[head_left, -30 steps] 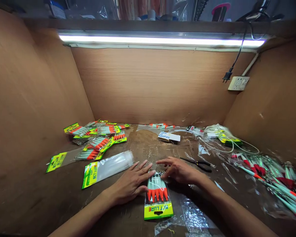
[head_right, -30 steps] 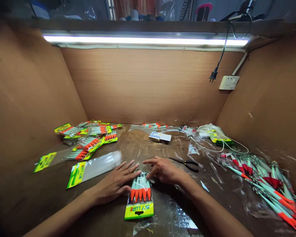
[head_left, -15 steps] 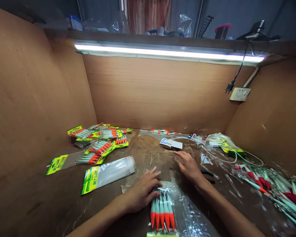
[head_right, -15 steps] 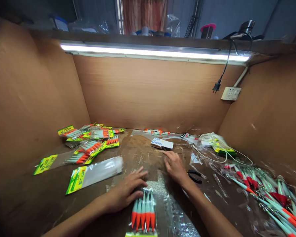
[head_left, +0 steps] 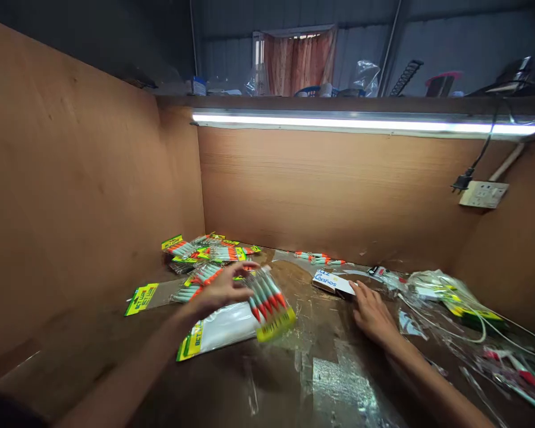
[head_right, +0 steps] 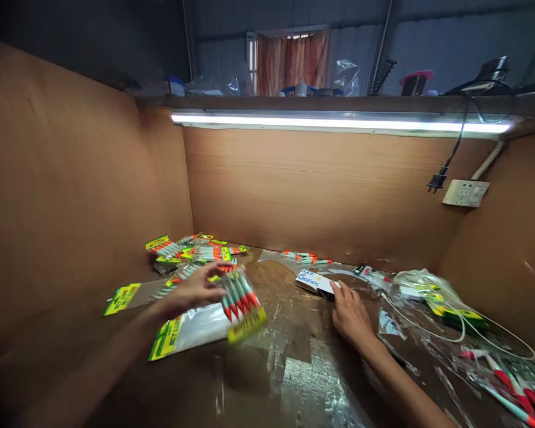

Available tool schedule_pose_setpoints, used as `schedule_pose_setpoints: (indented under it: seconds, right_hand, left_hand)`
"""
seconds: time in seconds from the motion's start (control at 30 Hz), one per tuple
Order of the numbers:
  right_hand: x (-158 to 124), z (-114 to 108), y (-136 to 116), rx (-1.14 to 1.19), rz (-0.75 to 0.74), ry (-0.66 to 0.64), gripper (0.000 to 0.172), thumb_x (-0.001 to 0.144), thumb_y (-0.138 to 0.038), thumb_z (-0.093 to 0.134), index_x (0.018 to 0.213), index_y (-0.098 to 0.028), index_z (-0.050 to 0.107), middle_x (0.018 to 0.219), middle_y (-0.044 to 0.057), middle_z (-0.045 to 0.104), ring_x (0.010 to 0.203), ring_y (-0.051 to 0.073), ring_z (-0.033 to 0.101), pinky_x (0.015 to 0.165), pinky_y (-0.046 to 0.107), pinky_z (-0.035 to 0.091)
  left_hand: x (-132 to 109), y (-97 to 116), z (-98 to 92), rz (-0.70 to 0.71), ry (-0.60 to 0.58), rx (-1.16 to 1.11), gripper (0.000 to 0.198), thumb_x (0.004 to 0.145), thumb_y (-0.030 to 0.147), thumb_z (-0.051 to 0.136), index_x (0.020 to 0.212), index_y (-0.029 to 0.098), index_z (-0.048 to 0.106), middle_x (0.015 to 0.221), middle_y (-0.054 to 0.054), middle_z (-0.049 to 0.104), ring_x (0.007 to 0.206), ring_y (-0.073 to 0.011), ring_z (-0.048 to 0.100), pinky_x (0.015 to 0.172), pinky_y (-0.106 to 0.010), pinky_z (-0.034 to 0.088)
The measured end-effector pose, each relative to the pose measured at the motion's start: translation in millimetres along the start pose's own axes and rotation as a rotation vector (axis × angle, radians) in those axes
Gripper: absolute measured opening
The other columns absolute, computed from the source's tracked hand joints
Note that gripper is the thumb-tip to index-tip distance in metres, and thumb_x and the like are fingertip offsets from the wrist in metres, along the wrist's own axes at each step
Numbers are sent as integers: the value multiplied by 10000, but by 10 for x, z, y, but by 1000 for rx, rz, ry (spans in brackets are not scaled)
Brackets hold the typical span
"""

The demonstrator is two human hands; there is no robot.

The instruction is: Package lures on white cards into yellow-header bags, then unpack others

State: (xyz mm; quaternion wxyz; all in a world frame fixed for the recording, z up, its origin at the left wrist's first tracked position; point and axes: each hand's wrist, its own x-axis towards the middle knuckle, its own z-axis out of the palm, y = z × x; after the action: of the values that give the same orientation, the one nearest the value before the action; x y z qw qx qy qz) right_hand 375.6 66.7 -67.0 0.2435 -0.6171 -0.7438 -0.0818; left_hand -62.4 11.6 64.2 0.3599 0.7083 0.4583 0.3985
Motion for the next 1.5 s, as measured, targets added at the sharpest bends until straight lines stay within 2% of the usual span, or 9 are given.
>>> schedule_pose_setpoints:
  seconds: [0.13, 0.23, 0.37, 0.53, 0.8, 1.13, 1.23, 1.37, 1.5]
  right_hand:
    - [359, -181, -169, 78, 2, -111, 430, 829, -116, 481, 1208, -192, 671, 1309, 173, 610, 1199, 334, 522, 981, 452, 412]
    - [548, -262, -307, 153, -2, -152, 342, 919, -188, 415, 1069, -181, 721, 1059, 153, 711, 1031, 292, 619, 865, 392, 461]
    - [617, -240, -493, 288, -117, -318, 317, 948, -301, 460, 1028, -185, 745, 874, 59, 746, 750, 183, 675, 670, 258, 486]
    - [907, -127, -397, 221, -152, -449, 385, 954, -429, 489, 948, -169, 773, 806, 42, 738, 690, 161, 654, 639, 228, 464]
    - [1682, 115, 171, -77, 30, -302, 380, 877, -94, 498, 1213, -174, 657, 1195, 131, 626, 1027, 241, 602, 831, 281, 416]
    - [1505, -15, 127, 75, -27, -150, 193, 967, -298, 503, 1122, -206, 573, 1039, 94, 640, 977, 231, 576, 809, 302, 419]
    - [1148, -153, -72, 440, -8, -168, 319, 1015, -455, 390, 1172, -216, 531, 981, 60, 640, 747, 159, 563, 661, 259, 436]
    - [615, -433, -335, 1487, 266, -487, 367, 945, -471, 574, 1197, -205, 569, 893, 27, 596, 565, 77, 432, 470, 182, 314]
    - [275, -707, -501, 1807, 414, -688, 339, 871, -334, 722, 1161, -180, 637, 850, 13, 579, 564, 47, 402, 446, 155, 258]
  left_hand:
    - [358, -161, -661, -29, 496, 201, 781, 827, 383, 687, 1477, 157, 317, 1337, -160, 550, 1282, -417, 489, 952, -544, 462]
    - [424, -272, -466, 132, 653, 452, 971, 751, 464, 749, 1533, 239, 218, 1571, -104, 310, 1457, -481, 143, 1170, -588, 227]
    - [214, -346, 442, 398, 243, 704, 989, 825, 529, 666, 1579, 274, 79, 1644, -107, 152, 1496, -370, 162, 1210, -529, 222]
    - [13, -571, 1140, 316, -188, 701, 1154, 713, 589, 753, 1580, 351, 30, 1655, -92, 134, 1501, -402, 127, 1192, -610, 167]
    - [80, -767, 1049, 344, -224, 622, 1015, 695, 448, 796, 1541, 402, 236, 1480, -92, 440, 1352, -387, 403, 1131, -593, 314]
    - [38, -692, 1028, 292, -63, 541, 891, 530, 241, 856, 1328, 322, 469, 1281, -82, 485, 1171, -325, 501, 988, -469, 478]
    - [27, -638, 1016, 300, -39, 531, 867, 608, 239, 820, 1369, 318, 412, 1301, -80, 505, 1183, -309, 512, 1016, -465, 459]
    - [31, -589, 990, 309, -58, 526, 818, 674, 304, 809, 1379, 320, 394, 1293, -66, 540, 1150, -290, 553, 983, -439, 486]
    - [57, -588, 970, 308, -69, 549, 762, 721, 373, 787, 1379, 318, 406, 1295, -55, 555, 1141, -282, 574, 975, -429, 497]
